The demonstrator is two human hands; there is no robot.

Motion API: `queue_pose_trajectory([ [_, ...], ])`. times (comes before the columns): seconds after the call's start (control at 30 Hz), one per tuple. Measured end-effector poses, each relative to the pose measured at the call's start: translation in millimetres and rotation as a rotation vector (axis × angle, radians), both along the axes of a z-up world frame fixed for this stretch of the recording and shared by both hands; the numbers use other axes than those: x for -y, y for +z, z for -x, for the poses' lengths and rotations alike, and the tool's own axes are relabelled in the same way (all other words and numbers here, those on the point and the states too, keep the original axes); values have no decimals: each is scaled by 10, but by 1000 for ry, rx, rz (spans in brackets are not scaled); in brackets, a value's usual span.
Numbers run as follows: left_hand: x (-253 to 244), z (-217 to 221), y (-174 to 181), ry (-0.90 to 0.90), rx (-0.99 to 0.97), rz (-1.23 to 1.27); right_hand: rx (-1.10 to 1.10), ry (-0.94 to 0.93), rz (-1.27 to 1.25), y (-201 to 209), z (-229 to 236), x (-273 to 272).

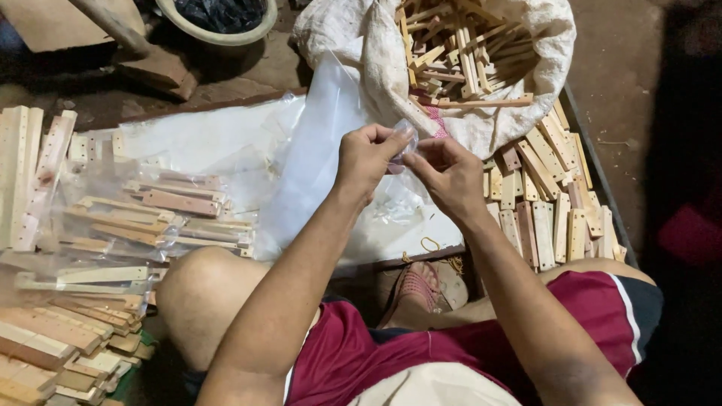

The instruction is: The person places wooden pieces into plastic bags and closes them.

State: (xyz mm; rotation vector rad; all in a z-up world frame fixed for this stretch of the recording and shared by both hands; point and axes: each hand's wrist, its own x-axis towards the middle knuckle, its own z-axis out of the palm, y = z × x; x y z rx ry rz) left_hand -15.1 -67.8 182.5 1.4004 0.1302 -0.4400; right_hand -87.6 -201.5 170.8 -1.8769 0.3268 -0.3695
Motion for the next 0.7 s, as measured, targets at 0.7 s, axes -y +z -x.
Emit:
queue_pose_trajectory([
  [0.7,-35,3,143,-301,867,-853,-192,-62,585,-127,-314,215],
])
